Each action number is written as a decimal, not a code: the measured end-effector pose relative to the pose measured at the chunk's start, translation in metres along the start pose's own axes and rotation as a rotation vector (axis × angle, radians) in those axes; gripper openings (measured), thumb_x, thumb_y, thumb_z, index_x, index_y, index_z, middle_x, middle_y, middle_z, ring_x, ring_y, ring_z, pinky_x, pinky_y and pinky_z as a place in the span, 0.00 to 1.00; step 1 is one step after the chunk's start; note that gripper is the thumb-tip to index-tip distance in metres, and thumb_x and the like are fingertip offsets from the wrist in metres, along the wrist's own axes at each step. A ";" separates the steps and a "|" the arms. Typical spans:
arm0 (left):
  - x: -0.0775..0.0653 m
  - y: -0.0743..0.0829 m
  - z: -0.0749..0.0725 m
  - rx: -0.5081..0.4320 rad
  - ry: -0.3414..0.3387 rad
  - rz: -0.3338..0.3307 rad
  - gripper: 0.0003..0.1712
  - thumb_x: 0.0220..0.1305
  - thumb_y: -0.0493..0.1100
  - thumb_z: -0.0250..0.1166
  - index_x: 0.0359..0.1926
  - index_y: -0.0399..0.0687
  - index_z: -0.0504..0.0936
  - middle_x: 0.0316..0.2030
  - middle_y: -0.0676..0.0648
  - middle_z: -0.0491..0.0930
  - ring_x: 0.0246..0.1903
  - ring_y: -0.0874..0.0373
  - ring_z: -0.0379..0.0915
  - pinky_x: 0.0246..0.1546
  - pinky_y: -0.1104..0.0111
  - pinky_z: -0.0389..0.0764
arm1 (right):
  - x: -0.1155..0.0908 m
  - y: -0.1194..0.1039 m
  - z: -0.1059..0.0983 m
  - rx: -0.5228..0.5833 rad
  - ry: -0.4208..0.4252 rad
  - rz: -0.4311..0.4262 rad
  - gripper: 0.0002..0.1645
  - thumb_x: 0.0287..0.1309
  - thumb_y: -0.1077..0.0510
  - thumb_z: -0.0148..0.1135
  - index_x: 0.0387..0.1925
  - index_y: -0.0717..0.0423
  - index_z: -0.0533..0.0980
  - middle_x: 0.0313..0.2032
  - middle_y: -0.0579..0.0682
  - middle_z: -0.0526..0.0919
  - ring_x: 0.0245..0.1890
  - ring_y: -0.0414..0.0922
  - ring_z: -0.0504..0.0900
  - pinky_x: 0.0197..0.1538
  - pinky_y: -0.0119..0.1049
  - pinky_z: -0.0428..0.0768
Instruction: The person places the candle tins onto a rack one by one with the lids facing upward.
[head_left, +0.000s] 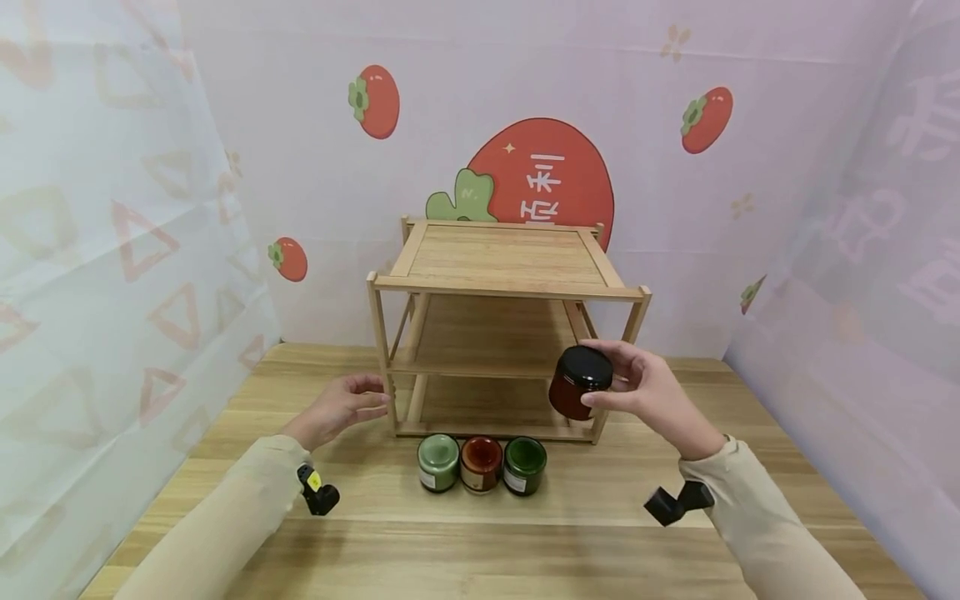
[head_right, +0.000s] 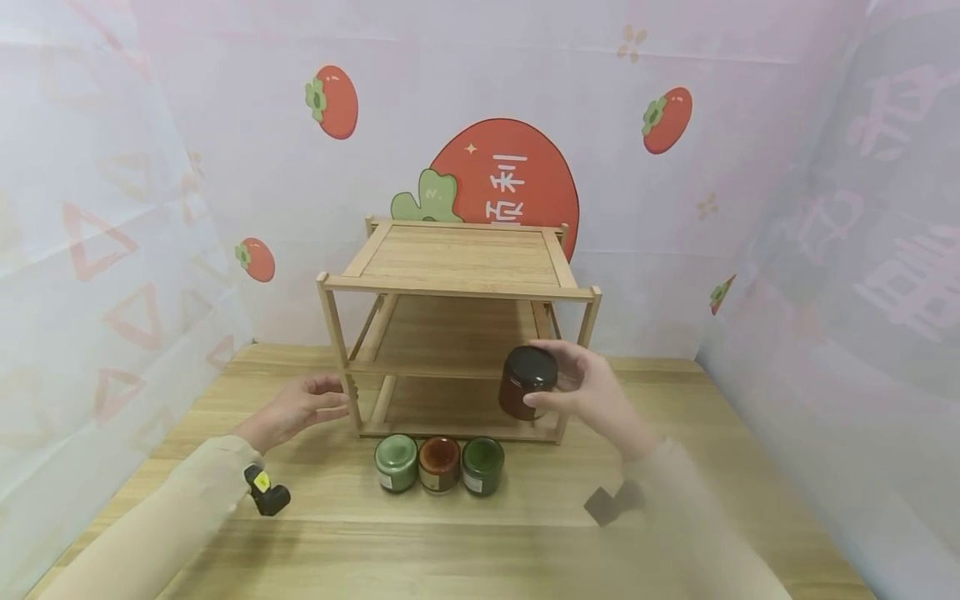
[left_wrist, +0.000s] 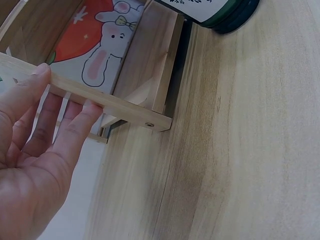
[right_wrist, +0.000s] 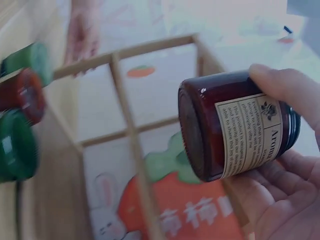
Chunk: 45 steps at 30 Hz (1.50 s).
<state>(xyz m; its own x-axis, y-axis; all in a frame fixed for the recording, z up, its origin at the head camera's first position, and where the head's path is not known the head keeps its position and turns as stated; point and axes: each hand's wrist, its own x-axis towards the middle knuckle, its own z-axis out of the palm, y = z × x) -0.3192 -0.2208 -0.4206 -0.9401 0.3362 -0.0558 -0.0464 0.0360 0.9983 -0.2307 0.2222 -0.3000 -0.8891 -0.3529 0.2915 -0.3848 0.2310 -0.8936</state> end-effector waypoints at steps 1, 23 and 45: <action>0.000 0.000 0.000 0.001 -0.004 0.003 0.26 0.67 0.32 0.59 0.61 0.25 0.62 0.46 0.47 0.74 0.45 0.60 0.77 0.57 0.60 0.80 | 0.002 -0.005 -0.001 -0.003 0.000 -0.002 0.41 0.48 0.66 0.73 0.65 0.62 0.67 0.52 0.43 0.80 0.49 0.36 0.83 0.49 0.29 0.84; 0.000 0.003 0.002 -0.010 -0.032 0.022 0.22 0.67 0.31 0.59 0.58 0.26 0.64 0.45 0.48 0.74 0.44 0.60 0.78 0.56 0.61 0.81 | 0.077 -0.116 0.016 -0.029 0.083 -0.049 0.37 0.50 0.58 0.74 0.62 0.49 0.71 0.58 0.51 0.78 0.54 0.42 0.80 0.51 0.27 0.82; -0.002 0.005 0.001 -0.008 -0.030 0.015 0.20 0.67 0.31 0.58 0.56 0.27 0.65 0.44 0.48 0.75 0.44 0.60 0.78 0.58 0.59 0.80 | 0.163 -0.134 0.040 0.070 0.135 -0.106 0.37 0.48 0.61 0.74 0.62 0.50 0.72 0.52 0.52 0.79 0.50 0.45 0.78 0.58 0.37 0.78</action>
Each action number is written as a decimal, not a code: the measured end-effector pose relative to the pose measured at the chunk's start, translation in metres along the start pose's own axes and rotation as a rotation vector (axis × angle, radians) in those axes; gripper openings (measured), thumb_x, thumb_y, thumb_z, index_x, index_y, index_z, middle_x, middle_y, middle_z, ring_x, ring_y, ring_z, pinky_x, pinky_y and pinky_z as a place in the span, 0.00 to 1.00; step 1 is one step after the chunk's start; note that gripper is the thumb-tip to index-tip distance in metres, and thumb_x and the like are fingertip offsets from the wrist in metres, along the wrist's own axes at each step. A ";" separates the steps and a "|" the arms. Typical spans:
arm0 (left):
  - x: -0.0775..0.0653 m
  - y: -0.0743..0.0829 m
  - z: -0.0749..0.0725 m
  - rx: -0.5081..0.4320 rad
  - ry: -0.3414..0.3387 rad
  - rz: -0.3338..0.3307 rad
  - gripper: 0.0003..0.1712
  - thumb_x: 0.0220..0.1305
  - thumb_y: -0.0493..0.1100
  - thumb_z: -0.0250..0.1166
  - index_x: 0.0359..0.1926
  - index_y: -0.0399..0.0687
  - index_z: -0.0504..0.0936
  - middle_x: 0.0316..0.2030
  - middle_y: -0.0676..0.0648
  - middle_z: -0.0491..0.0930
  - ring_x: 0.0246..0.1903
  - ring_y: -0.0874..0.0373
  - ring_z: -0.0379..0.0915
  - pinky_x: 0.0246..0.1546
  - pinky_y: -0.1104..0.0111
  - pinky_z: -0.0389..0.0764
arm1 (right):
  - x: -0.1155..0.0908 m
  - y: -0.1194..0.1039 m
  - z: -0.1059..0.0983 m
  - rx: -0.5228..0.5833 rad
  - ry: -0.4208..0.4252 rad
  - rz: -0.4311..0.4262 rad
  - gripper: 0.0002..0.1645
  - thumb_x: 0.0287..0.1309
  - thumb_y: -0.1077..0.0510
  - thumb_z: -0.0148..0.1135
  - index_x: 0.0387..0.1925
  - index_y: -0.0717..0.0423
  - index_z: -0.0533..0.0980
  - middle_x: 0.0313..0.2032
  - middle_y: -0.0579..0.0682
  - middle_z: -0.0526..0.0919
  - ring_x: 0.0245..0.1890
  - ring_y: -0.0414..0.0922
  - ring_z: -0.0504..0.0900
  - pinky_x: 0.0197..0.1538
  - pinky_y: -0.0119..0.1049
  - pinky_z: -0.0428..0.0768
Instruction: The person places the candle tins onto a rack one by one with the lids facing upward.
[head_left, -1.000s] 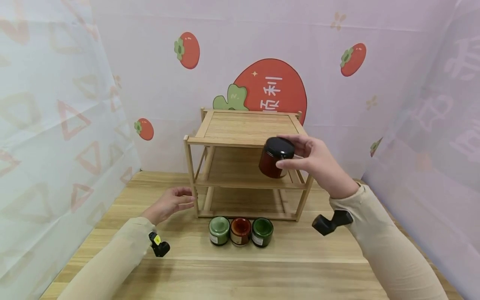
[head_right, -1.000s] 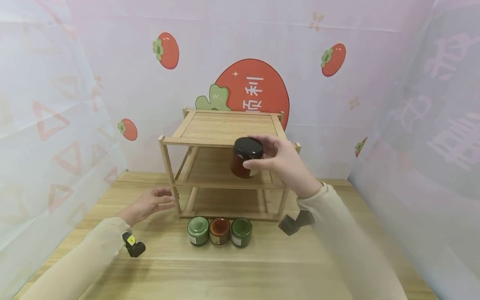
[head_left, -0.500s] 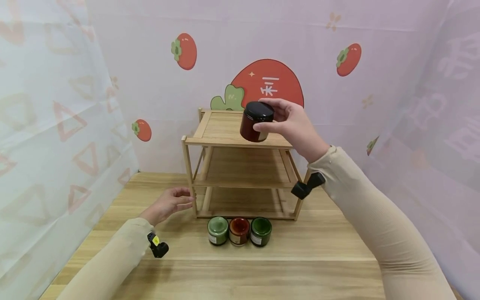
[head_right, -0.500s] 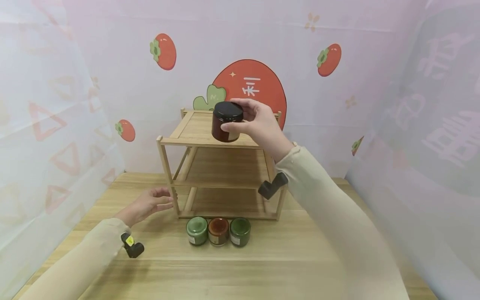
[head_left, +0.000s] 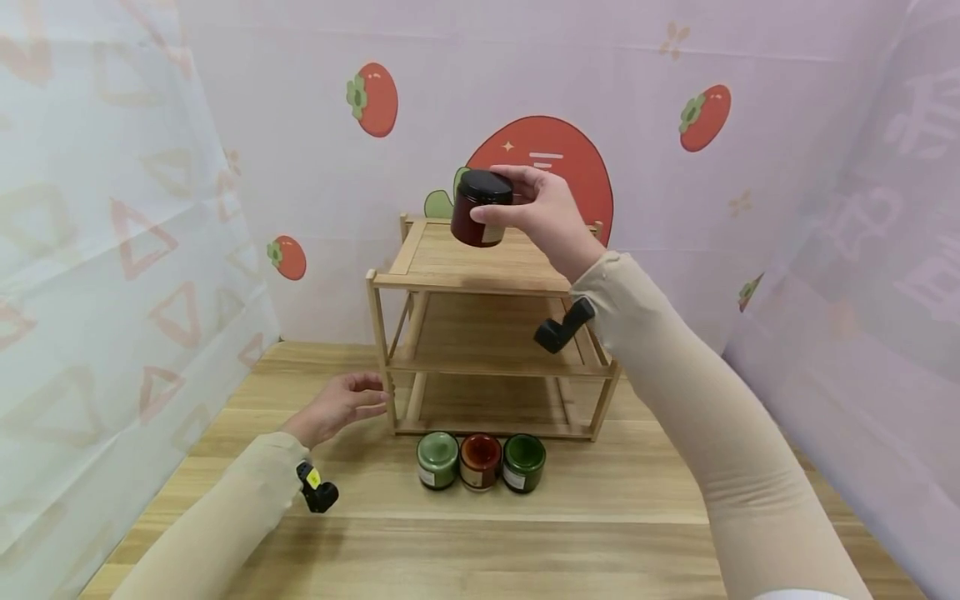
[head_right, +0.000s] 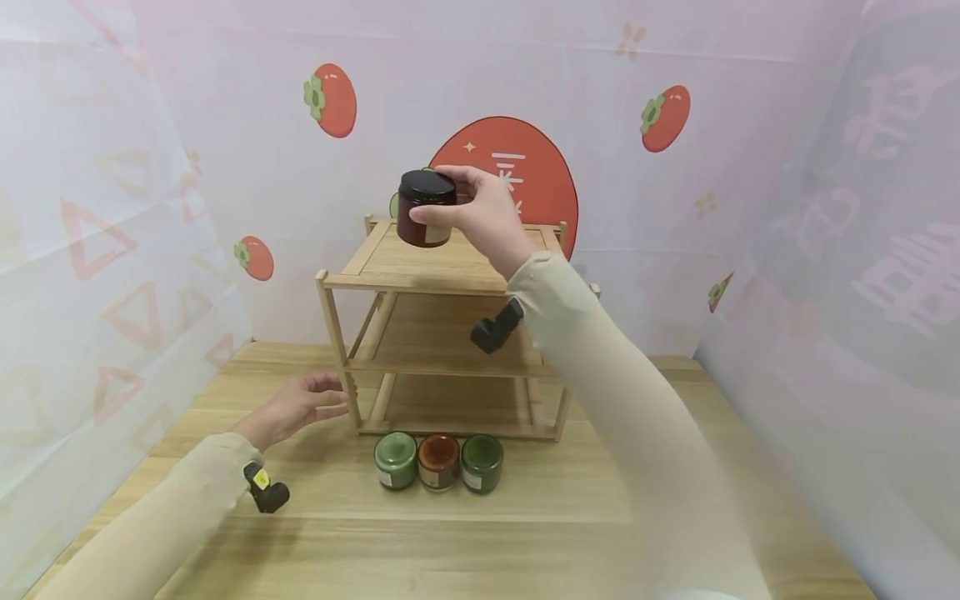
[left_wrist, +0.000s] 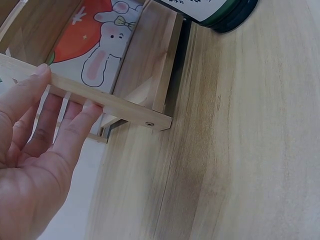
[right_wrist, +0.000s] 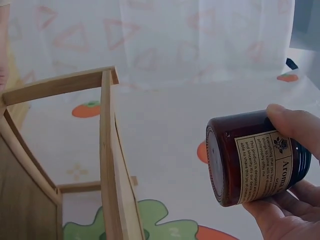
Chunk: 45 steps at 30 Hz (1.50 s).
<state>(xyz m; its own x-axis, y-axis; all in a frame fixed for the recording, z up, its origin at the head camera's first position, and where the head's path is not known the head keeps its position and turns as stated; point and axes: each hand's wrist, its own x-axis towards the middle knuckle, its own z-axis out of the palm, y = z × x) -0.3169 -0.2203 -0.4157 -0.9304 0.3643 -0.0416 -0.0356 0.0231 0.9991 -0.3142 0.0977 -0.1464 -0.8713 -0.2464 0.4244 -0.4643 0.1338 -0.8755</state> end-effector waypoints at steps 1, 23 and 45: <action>0.000 0.000 0.000 -0.002 -0.002 -0.001 0.20 0.67 0.31 0.58 0.56 0.27 0.65 0.44 0.48 0.75 0.45 0.60 0.78 0.58 0.59 0.79 | 0.003 0.002 0.003 0.009 0.002 -0.002 0.37 0.48 0.61 0.74 0.62 0.51 0.72 0.51 0.52 0.79 0.50 0.45 0.78 0.57 0.37 0.79; 0.003 -0.008 -0.003 -0.001 -0.006 -0.003 0.18 0.67 0.31 0.58 0.55 0.32 0.67 0.45 0.48 0.74 0.45 0.59 0.78 0.57 0.60 0.80 | 0.023 0.026 0.048 0.018 -0.011 0.056 0.37 0.49 0.61 0.74 0.62 0.54 0.72 0.52 0.54 0.79 0.51 0.46 0.78 0.57 0.38 0.78; 0.002 -0.008 -0.001 -0.017 -0.029 0.021 0.15 0.66 0.31 0.59 0.52 0.33 0.69 0.43 0.49 0.75 0.45 0.59 0.77 0.54 0.63 0.82 | 0.022 0.045 0.059 -0.031 -0.017 0.145 0.40 0.48 0.60 0.75 0.64 0.54 0.70 0.54 0.52 0.78 0.53 0.45 0.76 0.61 0.37 0.76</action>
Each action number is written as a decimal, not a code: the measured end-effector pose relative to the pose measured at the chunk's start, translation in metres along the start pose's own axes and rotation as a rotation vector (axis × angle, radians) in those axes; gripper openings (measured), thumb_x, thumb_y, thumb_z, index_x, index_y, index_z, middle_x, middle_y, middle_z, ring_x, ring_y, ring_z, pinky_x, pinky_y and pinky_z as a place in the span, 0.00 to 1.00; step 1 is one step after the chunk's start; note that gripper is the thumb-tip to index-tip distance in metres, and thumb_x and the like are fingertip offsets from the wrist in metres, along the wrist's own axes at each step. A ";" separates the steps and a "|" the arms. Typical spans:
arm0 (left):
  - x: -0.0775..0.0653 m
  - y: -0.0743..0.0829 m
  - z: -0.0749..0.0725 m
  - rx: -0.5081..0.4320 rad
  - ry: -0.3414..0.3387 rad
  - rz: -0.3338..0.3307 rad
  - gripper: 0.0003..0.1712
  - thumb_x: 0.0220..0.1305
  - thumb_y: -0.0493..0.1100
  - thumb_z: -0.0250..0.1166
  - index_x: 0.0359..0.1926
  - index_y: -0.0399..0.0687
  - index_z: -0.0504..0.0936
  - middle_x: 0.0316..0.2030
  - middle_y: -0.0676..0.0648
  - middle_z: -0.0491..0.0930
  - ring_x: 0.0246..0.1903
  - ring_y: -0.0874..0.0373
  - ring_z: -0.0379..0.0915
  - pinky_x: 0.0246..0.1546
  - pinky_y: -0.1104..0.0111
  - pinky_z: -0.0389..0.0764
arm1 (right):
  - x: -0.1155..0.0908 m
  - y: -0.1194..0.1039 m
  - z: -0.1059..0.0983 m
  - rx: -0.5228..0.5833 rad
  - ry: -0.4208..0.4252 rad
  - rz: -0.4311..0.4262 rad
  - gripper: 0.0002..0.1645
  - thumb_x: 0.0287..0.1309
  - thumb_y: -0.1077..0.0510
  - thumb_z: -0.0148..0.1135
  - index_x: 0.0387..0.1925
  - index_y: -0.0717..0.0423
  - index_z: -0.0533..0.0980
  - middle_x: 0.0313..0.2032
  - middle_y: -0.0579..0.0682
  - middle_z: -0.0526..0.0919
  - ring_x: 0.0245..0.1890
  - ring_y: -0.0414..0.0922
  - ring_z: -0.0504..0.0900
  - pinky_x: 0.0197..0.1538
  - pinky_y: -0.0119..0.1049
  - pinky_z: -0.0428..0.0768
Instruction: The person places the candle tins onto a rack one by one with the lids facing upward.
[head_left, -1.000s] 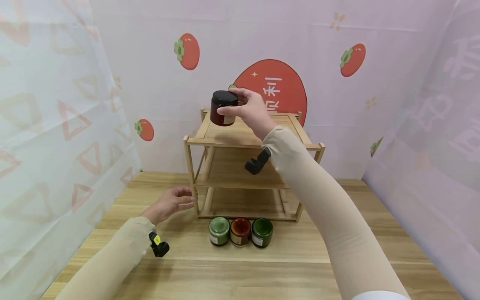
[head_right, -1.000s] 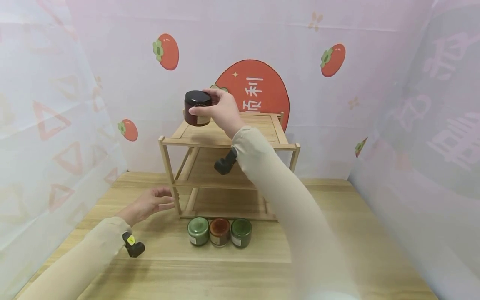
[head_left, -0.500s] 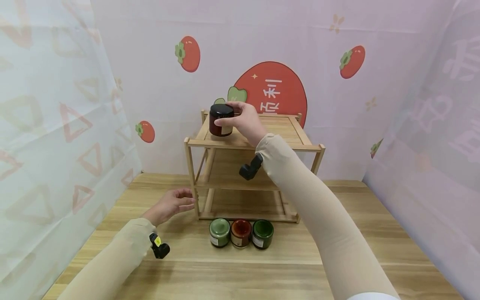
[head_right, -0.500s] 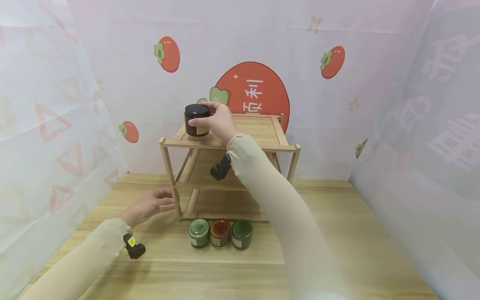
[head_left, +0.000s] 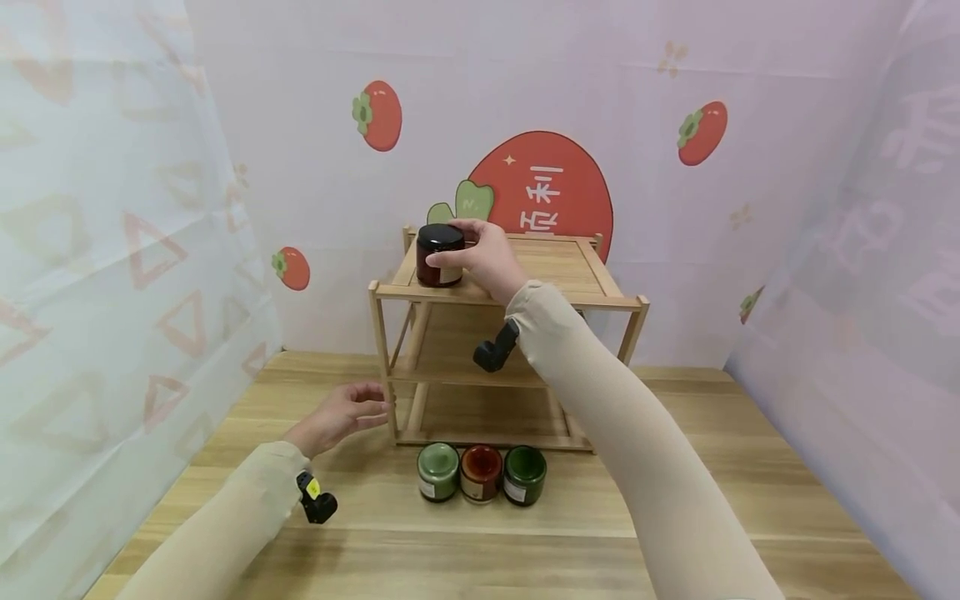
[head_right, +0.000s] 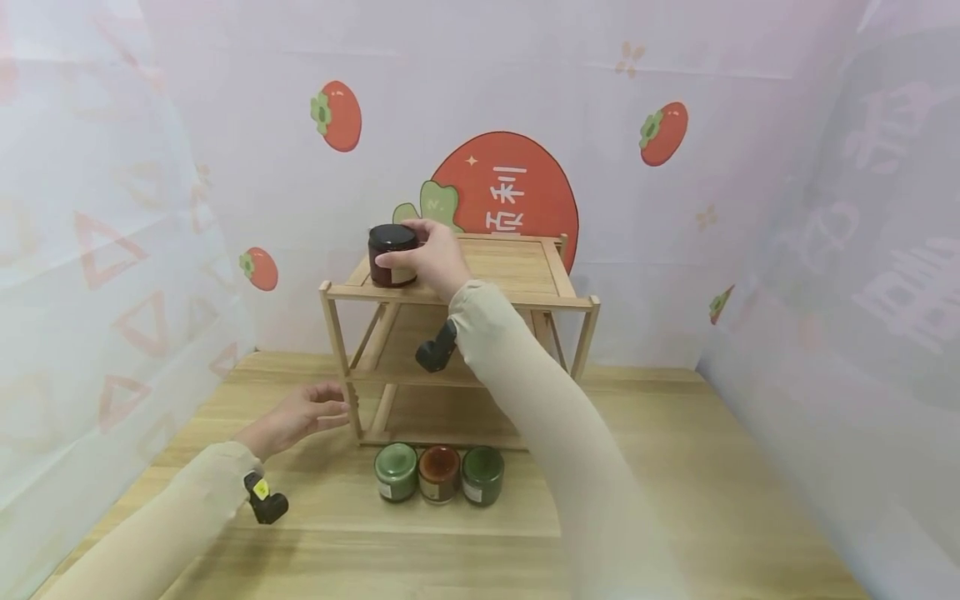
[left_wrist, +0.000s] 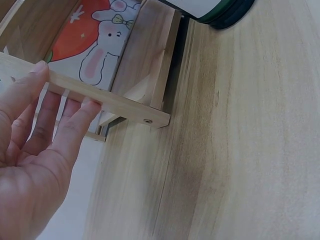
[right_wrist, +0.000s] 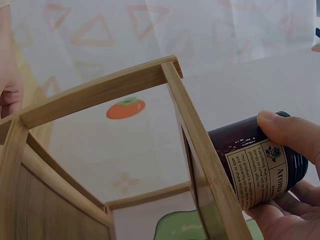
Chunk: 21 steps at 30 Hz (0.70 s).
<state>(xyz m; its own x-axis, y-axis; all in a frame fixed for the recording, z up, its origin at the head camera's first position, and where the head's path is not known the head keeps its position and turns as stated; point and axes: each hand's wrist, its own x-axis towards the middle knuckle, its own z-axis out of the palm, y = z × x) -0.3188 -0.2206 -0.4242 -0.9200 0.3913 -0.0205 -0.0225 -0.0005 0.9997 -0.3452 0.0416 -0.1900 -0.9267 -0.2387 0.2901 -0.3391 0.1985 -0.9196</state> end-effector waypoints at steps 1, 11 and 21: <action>0.000 0.000 0.000 -0.002 0.005 -0.004 0.15 0.66 0.31 0.59 0.52 0.33 0.69 0.43 0.49 0.75 0.45 0.59 0.77 0.54 0.63 0.82 | 0.000 0.001 0.001 -0.001 -0.001 0.001 0.40 0.48 0.60 0.75 0.64 0.54 0.70 0.54 0.52 0.78 0.54 0.45 0.76 0.61 0.37 0.76; -0.001 0.002 -0.001 0.010 0.007 -0.019 0.15 0.67 0.32 0.59 0.52 0.33 0.68 0.43 0.49 0.75 0.45 0.60 0.77 0.57 0.59 0.80 | 0.002 -0.003 0.003 -0.042 -0.039 0.044 0.39 0.50 0.60 0.74 0.64 0.55 0.69 0.58 0.54 0.76 0.57 0.46 0.75 0.64 0.39 0.74; 0.003 0.002 -0.001 0.002 0.015 -0.026 0.16 0.66 0.31 0.59 0.52 0.34 0.68 0.44 0.49 0.74 0.45 0.60 0.78 0.56 0.60 0.81 | 0.007 -0.004 0.002 -0.097 -0.065 0.080 0.40 0.51 0.58 0.74 0.64 0.56 0.66 0.58 0.56 0.74 0.57 0.48 0.73 0.65 0.40 0.73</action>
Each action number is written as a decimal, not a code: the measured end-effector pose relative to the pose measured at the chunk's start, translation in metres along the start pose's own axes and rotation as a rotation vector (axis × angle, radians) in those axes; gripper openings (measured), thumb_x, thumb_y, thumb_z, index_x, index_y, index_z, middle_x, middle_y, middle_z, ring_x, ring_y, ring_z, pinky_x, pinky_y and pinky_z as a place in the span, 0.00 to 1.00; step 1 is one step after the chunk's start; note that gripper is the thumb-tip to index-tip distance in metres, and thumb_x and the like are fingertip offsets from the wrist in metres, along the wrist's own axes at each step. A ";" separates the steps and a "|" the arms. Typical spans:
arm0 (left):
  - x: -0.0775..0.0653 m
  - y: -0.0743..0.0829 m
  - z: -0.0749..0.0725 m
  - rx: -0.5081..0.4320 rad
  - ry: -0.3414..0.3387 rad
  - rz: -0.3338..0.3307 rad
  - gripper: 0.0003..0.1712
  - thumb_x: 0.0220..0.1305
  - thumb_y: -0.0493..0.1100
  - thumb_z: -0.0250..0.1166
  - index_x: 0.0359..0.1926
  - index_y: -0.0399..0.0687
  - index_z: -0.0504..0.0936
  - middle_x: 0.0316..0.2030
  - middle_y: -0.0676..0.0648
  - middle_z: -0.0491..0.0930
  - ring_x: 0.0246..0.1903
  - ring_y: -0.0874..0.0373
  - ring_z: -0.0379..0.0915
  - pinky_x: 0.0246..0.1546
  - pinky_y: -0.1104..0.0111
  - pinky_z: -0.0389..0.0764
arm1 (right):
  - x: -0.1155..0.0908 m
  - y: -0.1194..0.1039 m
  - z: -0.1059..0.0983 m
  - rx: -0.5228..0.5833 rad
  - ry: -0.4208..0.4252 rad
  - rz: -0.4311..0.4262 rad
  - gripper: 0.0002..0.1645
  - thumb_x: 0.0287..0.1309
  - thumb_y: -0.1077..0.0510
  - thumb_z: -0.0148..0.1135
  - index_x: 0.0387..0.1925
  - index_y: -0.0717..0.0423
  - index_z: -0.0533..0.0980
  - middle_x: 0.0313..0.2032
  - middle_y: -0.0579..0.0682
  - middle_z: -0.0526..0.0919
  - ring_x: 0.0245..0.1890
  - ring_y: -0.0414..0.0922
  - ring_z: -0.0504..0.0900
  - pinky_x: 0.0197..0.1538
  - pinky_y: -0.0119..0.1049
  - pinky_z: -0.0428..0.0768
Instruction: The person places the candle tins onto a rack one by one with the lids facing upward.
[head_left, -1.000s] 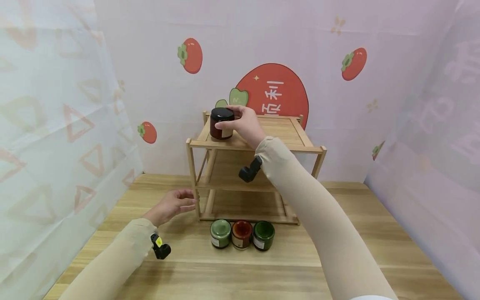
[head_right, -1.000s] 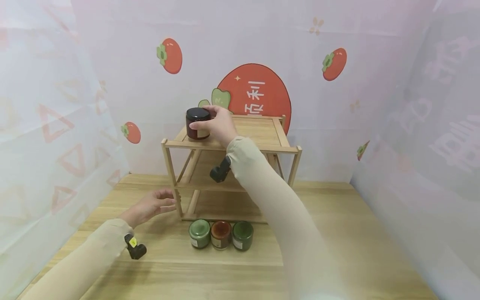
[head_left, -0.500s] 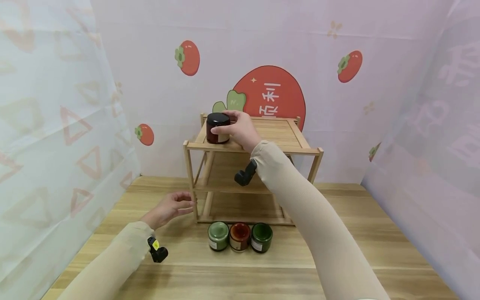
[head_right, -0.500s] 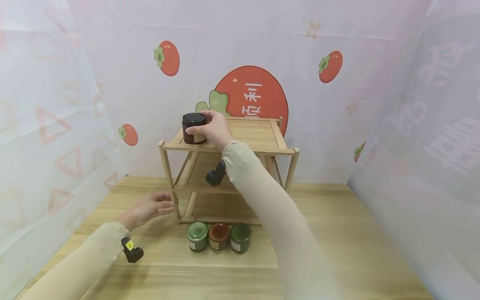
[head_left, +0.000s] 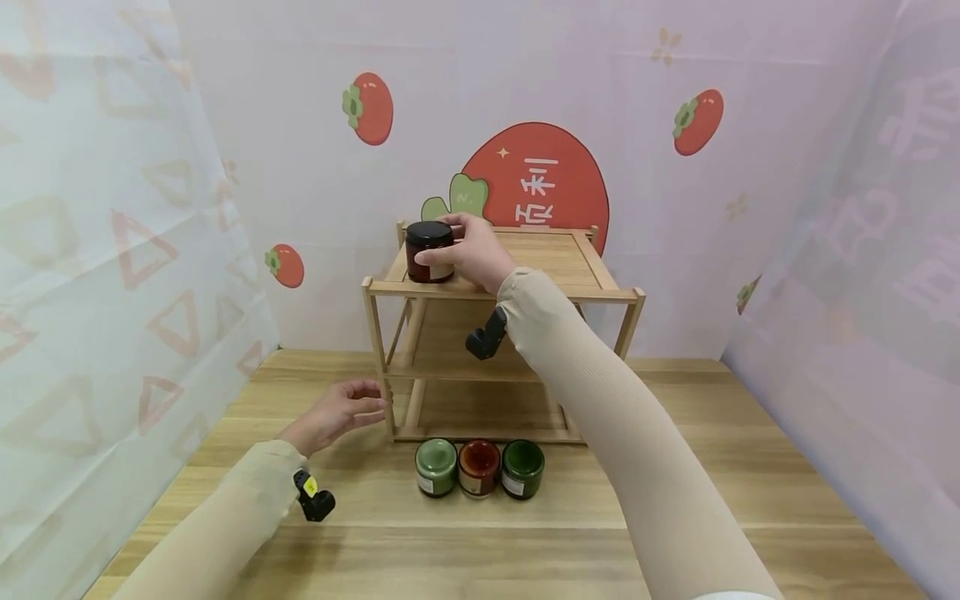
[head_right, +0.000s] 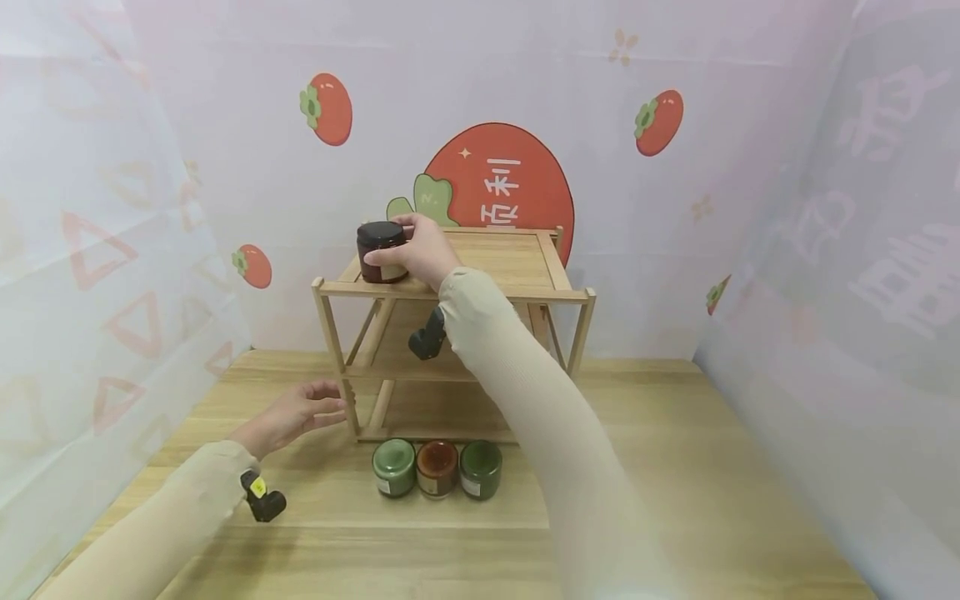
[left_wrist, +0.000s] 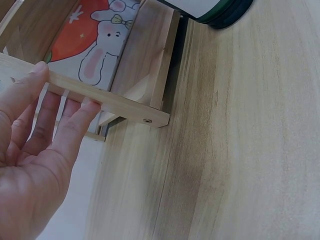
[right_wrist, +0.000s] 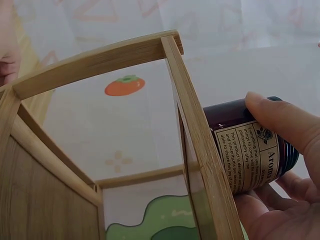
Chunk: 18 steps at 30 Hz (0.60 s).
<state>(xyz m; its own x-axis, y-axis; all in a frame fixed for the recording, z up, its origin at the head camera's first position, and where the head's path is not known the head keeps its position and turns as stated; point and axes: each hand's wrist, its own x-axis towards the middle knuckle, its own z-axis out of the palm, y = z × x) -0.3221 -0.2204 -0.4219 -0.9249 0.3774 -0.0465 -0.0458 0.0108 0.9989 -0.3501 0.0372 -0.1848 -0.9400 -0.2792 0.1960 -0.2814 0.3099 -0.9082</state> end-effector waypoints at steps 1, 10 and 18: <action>0.000 0.000 0.000 0.003 -0.003 0.002 0.16 0.66 0.31 0.59 0.53 0.33 0.68 0.44 0.49 0.74 0.45 0.59 0.78 0.56 0.59 0.81 | 0.000 0.000 0.000 -0.002 -0.002 -0.002 0.40 0.51 0.58 0.73 0.64 0.56 0.66 0.58 0.56 0.74 0.58 0.49 0.73 0.65 0.41 0.73; 0.002 0.000 -0.002 -0.012 -0.018 0.018 0.15 0.66 0.30 0.59 0.52 0.34 0.69 0.44 0.49 0.74 0.44 0.59 0.77 0.56 0.59 0.81 | -0.002 -0.002 -0.001 -0.036 -0.021 -0.012 0.39 0.52 0.57 0.73 0.63 0.53 0.65 0.58 0.56 0.72 0.57 0.49 0.72 0.64 0.42 0.72; 0.003 -0.002 -0.003 0.003 -0.013 0.023 0.15 0.66 0.30 0.58 0.52 0.33 0.69 0.43 0.50 0.75 0.44 0.60 0.77 0.56 0.59 0.81 | -0.002 -0.002 -0.001 -0.043 -0.030 -0.027 0.47 0.51 0.54 0.73 0.70 0.47 0.59 0.67 0.52 0.65 0.65 0.47 0.67 0.67 0.42 0.71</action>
<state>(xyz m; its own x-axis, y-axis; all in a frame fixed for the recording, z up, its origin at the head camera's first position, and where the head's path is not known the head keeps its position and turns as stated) -0.3259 -0.2217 -0.4245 -0.9205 0.3900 -0.0233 -0.0234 0.0043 0.9997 -0.3479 0.0381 -0.1828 -0.9260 -0.3149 0.2083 -0.3151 0.3408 -0.8857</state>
